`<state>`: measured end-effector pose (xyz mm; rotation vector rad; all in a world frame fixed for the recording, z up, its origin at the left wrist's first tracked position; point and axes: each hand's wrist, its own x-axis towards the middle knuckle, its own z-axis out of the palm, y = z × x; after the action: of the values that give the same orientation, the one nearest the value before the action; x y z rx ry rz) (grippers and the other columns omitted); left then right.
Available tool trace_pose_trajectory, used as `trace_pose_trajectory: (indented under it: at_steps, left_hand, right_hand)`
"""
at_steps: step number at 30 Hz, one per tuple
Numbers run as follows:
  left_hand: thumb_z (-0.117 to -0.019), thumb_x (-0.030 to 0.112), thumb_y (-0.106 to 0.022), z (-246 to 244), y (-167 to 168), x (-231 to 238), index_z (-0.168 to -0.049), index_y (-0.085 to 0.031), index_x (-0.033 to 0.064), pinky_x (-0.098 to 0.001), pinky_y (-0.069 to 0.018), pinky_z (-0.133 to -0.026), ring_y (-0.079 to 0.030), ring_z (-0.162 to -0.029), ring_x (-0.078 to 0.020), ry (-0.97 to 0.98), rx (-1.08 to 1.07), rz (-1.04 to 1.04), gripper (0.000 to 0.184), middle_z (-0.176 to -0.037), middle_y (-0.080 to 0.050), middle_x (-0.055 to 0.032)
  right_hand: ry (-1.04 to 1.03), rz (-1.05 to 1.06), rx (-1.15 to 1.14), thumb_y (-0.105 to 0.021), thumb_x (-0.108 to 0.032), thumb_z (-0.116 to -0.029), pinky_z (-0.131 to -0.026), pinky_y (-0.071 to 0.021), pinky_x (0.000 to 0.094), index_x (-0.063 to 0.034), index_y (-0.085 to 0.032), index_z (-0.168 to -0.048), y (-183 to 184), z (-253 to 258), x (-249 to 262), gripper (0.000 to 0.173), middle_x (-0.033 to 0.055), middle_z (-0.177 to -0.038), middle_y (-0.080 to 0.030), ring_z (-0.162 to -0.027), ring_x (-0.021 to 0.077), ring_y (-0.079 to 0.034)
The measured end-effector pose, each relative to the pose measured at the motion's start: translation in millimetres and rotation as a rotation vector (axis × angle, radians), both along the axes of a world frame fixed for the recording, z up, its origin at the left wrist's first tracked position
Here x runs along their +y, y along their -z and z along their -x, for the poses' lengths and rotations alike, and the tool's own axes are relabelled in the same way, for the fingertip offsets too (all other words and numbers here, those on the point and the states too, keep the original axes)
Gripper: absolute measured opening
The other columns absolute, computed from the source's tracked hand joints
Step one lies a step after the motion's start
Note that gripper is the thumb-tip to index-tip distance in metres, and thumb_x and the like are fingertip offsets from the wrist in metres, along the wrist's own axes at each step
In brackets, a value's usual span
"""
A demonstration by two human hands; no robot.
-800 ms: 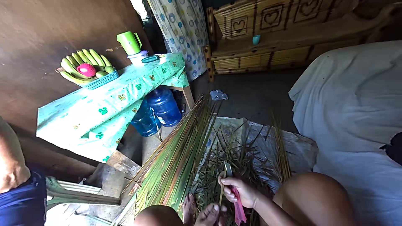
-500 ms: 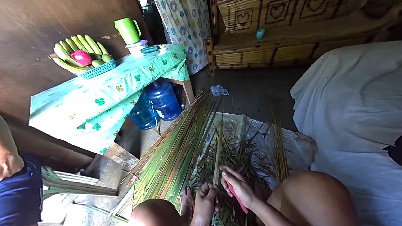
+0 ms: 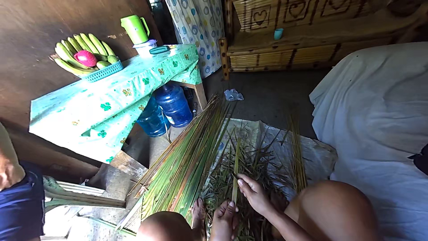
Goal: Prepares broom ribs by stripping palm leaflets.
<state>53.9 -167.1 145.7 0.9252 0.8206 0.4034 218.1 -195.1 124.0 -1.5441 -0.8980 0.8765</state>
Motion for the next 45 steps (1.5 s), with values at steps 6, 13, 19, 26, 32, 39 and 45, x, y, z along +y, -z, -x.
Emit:
trace_pose_trajectory:
  at_steps: [6,13,19,26,32,39,45]
  left_hand:
    - [-0.1103,0.012,-0.032,3.7,-2.9,-3.1,-0.093,-0.056,0.0069,-0.0137,-0.03,-0.037,-0.035,-0.038,0.0017,-0.004,0.003,-0.018,0.03,-0.051,-0.042,0.0079]
    - [-0.1087,0.009,-0.035,14.8,3.1,-10.9,-0.089,-0.057,0.0091,-0.0142,-0.0295,-0.038,-0.034,-0.039,0.0021,0.019,0.026,-0.044,0.029,-0.051,-0.042,0.0084]
    - [-0.1086,0.009,-0.036,20.4,4.8,-15.2,-0.091,-0.059,0.008,-0.0142,-0.0294,-0.039,-0.035,-0.039,0.0023,0.043,0.042,-0.056,0.029,-0.051,-0.043,0.0084]
    - [-0.1077,0.008,-0.036,35.7,9.4,-19.1,-0.091,-0.06,0.0085,-0.0143,-0.0288,-0.039,-0.034,-0.04,0.0024,0.054,0.043,-0.05,0.029,-0.051,-0.043,0.0086]
    - [-0.1085,0.009,-0.037,48.0,8.3,-16.1,-0.094,-0.061,0.0069,-0.0144,-0.0301,-0.039,-0.036,-0.04,0.002,0.046,0.076,-0.048,0.029,-0.052,-0.046,0.0077]
    - [-0.1074,0.008,-0.039,47.2,8.8,-16.5,-0.09,-0.062,0.008,-0.0148,-0.0292,-0.038,-0.035,-0.039,0.0019,0.045,0.071,-0.079,0.029,-0.051,-0.044,0.0077]
    - [-0.1067,0.006,-0.041,40.8,4.4,-18.2,-0.083,-0.06,0.0092,-0.0152,-0.0299,-0.041,-0.035,-0.041,0.0016,-0.002,0.156,-0.138,0.03,-0.052,-0.043,0.0084]
  right_hand:
    - [0.001,-0.019,0.012,-0.044,-0.014,-0.107,-0.061,-0.0424,0.0166,0.005,-0.061,-0.131,4.4,-6.4,1.7,0.035,-0.0035,-0.079,-0.055,-0.065,0.0001,-0.049]
    - [0.1,-0.026,0.189,-0.042,-0.013,-0.1083,-0.049,-0.0386,0.0166,0.001,-0.058,-0.138,6.3,-20.3,8.2,0.036,-0.0044,-0.073,-0.054,-0.055,0.0017,-0.046]
    - [0.181,0.001,0.439,-0.038,-0.013,-0.1107,-0.044,-0.0397,0.0188,-0.002,-0.058,-0.138,5.6,-35.0,13.2,0.036,-0.0011,-0.069,-0.053,-0.05,0.0056,-0.047]
    - [0.297,0.097,0.636,-0.042,-0.022,-0.1115,-0.043,-0.0395,0.0185,-0.0093,-0.06,-0.136,-0.7,-54.6,19.3,0.033,-0.0011,-0.069,-0.052,-0.05,0.0063,-0.048]
    - [0.091,0.01,0.979,-0.033,-0.025,-0.1123,-0.043,-0.0449,0.0172,-0.0157,-0.052,-0.137,12.7,-70.2,12.9,0.032,-0.0027,-0.07,-0.052,-0.051,0.0049,-0.053]
    - [0.254,0.156,0.717,-0.045,-0.017,-0.1099,-0.041,-0.0384,0.0194,-0.011,-0.058,-0.136,2.1,-63.9,14.5,0.03,0.0,-0.069,-0.052,-0.049,0.007,-0.048]
    - [0.441,0.301,0.16,-0.047,-0.012,-0.109,-0.053,-0.0402,0.0284,-0.0051,-0.06,-0.14,18.5,-60.8,20.2,0.034,0.0072,-0.083,-0.055,-0.06,0.0127,-0.047]
